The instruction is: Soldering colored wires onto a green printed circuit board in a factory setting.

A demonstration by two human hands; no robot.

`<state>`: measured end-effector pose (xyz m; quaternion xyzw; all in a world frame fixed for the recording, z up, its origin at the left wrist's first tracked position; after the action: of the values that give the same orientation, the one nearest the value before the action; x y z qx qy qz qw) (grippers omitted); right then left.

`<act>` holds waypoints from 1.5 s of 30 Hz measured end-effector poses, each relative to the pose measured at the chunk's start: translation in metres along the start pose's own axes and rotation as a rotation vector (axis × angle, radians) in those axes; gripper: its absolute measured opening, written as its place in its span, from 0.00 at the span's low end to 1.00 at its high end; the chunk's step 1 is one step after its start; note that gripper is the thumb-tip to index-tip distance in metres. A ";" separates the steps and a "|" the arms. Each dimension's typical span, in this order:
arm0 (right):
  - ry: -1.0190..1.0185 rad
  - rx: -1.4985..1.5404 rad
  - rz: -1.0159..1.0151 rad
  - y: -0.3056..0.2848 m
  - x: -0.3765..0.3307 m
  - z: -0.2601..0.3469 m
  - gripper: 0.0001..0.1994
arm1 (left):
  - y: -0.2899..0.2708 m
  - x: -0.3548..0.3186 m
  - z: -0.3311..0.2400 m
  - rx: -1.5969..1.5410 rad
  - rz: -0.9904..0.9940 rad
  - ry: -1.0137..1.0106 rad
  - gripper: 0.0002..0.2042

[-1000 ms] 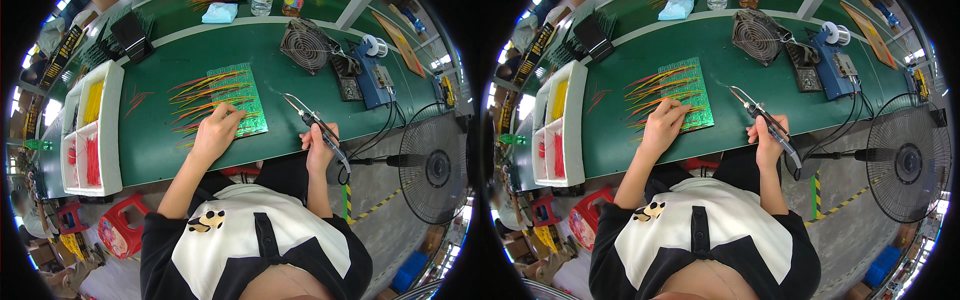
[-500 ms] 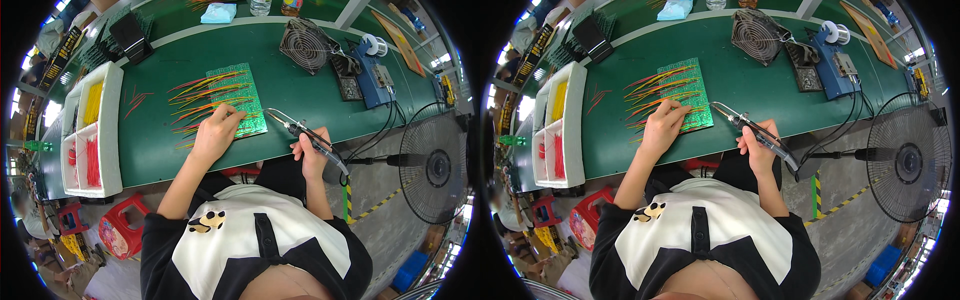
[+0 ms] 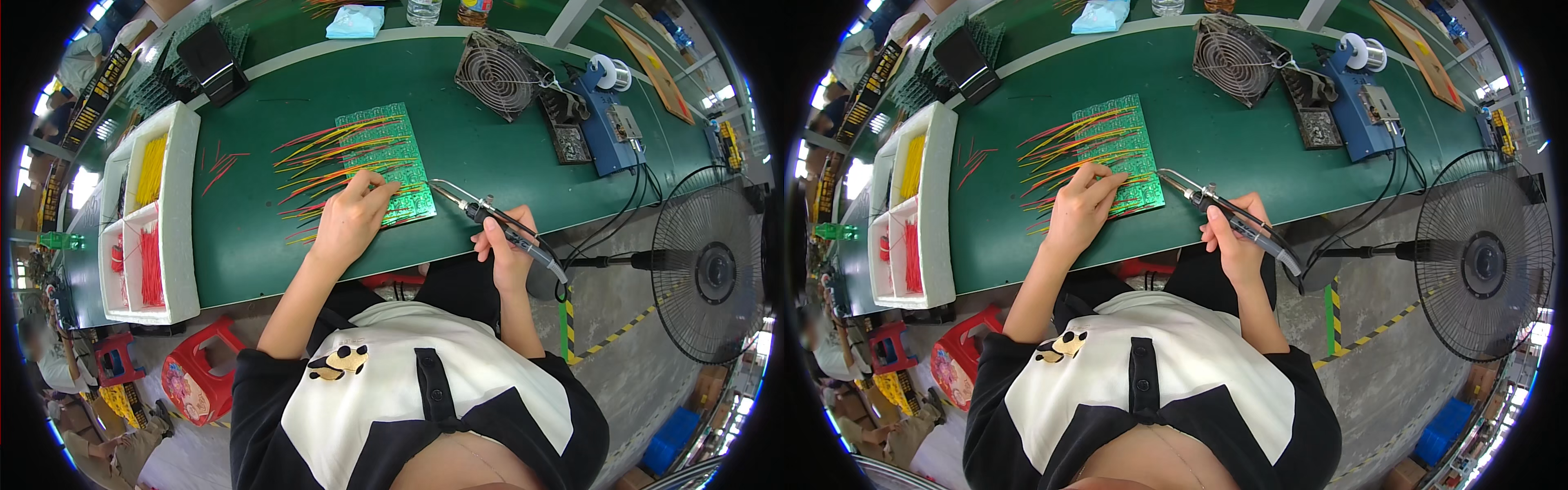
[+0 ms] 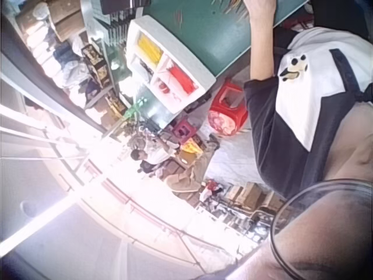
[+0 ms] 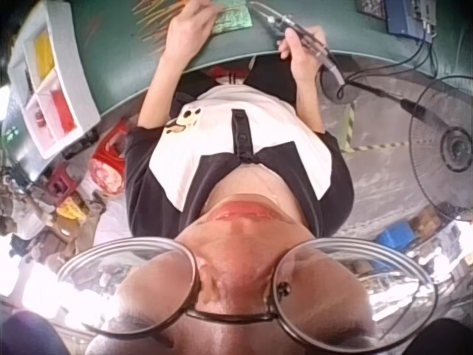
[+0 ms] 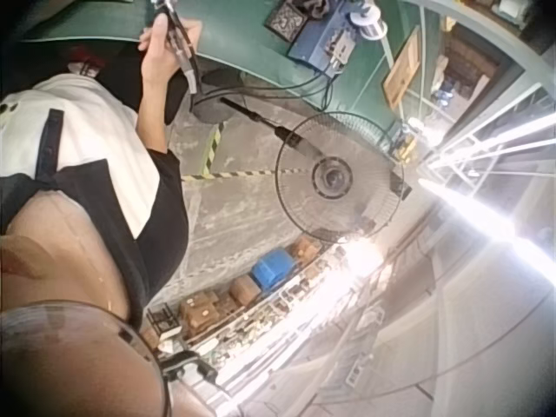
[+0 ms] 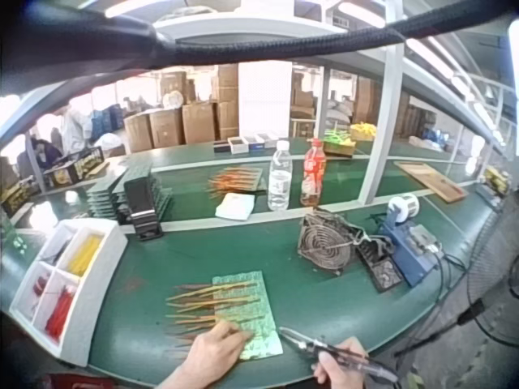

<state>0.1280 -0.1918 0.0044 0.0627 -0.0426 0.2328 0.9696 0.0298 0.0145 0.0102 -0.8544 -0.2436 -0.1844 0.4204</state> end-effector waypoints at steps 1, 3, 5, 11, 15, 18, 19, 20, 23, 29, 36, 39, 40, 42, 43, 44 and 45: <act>0.009 -0.006 -0.002 0.000 0.000 0.000 0.10 | 0.000 0.000 0.000 0.002 -0.001 0.000 0.09; 0.004 -0.011 -0.001 0.000 0.000 -0.002 0.10 | -0.001 0.000 0.000 0.003 -0.002 0.000 0.09; -0.001 -0.016 0.000 -0.001 0.000 -0.002 0.10 | -0.001 0.000 -0.001 0.003 -0.001 0.000 0.09; -0.045 0.035 -0.024 -0.003 0.001 -0.001 0.09 | -0.002 0.000 -0.001 -0.005 0.000 0.002 0.09; -0.037 0.035 -0.096 -0.010 0.007 0.003 0.07 | -0.001 0.001 -0.002 -0.006 -0.003 0.005 0.09; -0.012 0.063 -0.239 -0.019 0.015 0.005 0.05 | -0.001 0.000 -0.001 0.001 -0.011 0.011 0.09; -0.036 0.066 -0.267 -0.023 0.017 0.006 0.04 | -0.001 0.000 -0.001 0.004 -0.012 0.013 0.10; -0.061 0.069 -0.295 -0.026 0.020 0.007 0.04 | -0.001 0.000 -0.001 0.007 -0.013 0.014 0.10; -0.088 0.064 -0.334 -0.035 0.026 0.011 0.06 | -0.002 0.000 -0.002 0.017 -0.016 0.021 0.10; -0.105 0.069 -0.356 -0.036 0.028 0.013 0.08 | -0.011 0.005 -0.009 0.166 -0.062 0.109 0.12; -0.150 -0.035 -0.407 -0.028 0.030 -0.001 0.07 | -0.010 -0.018 -0.035 0.135 0.070 0.159 0.14; -0.192 -0.040 -0.474 -0.025 0.031 -0.001 0.07 | -0.007 -0.016 -0.029 0.163 0.099 0.222 0.14; -0.214 -0.050 -0.487 -0.023 0.031 -0.001 0.07 | -0.008 -0.014 -0.026 0.169 0.097 0.240 0.14; -0.235 -0.060 -0.500 -0.021 0.033 -0.001 0.07 | -0.007 -0.009 -0.019 0.176 0.085 0.228 0.14; -0.235 -0.076 -0.479 -0.021 0.035 -0.001 0.07 | -0.007 -0.006 -0.016 0.181 0.072 0.217 0.13; -0.236 -0.091 -0.458 -0.021 0.036 -0.001 0.07 | -0.007 -0.003 -0.013 0.181 0.072 0.218 0.13; -0.236 -0.091 -0.458 -0.021 0.037 -0.002 0.07 | -0.007 -0.001 -0.011 0.180 0.075 0.211 0.13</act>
<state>0.1703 -0.1934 0.0041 0.0535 -0.1505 -0.0040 0.9872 0.0243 0.0088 0.0204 -0.7976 -0.1817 -0.2351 0.5250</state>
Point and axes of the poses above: each hand's wrist, its own x-axis towards the middle knuckle, its own y-axis out of the palm, z = x × y, the point moved 1 cm from there along x, towards the middle knuckle, and after that the axes turned 6 degrees about -x, right-handed, at the moved point
